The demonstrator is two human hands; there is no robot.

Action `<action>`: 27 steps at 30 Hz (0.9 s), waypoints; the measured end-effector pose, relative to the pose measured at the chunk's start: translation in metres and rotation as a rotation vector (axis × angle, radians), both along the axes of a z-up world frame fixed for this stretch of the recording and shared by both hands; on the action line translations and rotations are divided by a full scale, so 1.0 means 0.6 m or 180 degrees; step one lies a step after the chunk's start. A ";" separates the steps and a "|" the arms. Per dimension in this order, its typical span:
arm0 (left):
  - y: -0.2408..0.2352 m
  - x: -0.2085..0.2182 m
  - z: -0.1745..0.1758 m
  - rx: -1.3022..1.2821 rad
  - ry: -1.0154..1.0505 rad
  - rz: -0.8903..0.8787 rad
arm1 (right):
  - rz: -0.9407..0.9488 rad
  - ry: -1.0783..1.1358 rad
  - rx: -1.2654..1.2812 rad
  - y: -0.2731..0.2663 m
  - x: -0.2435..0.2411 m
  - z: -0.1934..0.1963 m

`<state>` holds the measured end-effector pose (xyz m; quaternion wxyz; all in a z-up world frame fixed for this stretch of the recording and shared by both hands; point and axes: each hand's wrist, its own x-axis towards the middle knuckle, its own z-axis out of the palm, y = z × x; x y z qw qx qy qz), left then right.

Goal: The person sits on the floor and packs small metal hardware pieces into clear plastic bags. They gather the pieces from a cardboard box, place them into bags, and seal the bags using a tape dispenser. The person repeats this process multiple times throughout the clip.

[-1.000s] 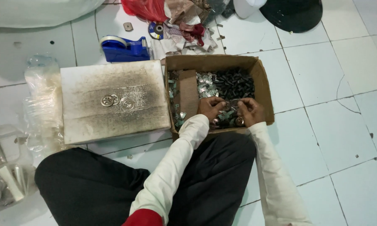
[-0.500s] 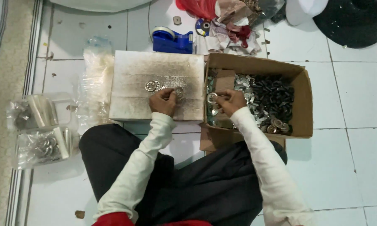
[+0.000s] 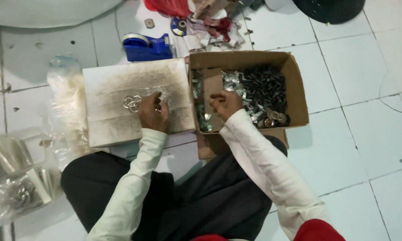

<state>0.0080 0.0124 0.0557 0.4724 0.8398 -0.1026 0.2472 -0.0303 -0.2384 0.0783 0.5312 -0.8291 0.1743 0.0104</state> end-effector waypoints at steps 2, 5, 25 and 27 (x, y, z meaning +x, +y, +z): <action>-0.081 -0.018 -0.011 -0.0048 0.0015 -0.0463 | -0.0036 0.0092 -0.1113 -0.130 -0.014 -0.048; -0.212 -0.037 -0.051 0.0140 0.0342 -0.1398 | -0.0124 0.0719 -0.2409 -0.271 -0.055 -0.034; -0.624 -0.056 -0.174 0.3030 -0.0606 -0.2864 | 0.0342 0.2472 -0.3343 -0.469 -0.095 -0.200; -0.616 -0.055 -0.168 0.2868 -0.0552 -0.3002 | 0.0444 0.2175 -0.3173 -0.400 -0.105 -0.085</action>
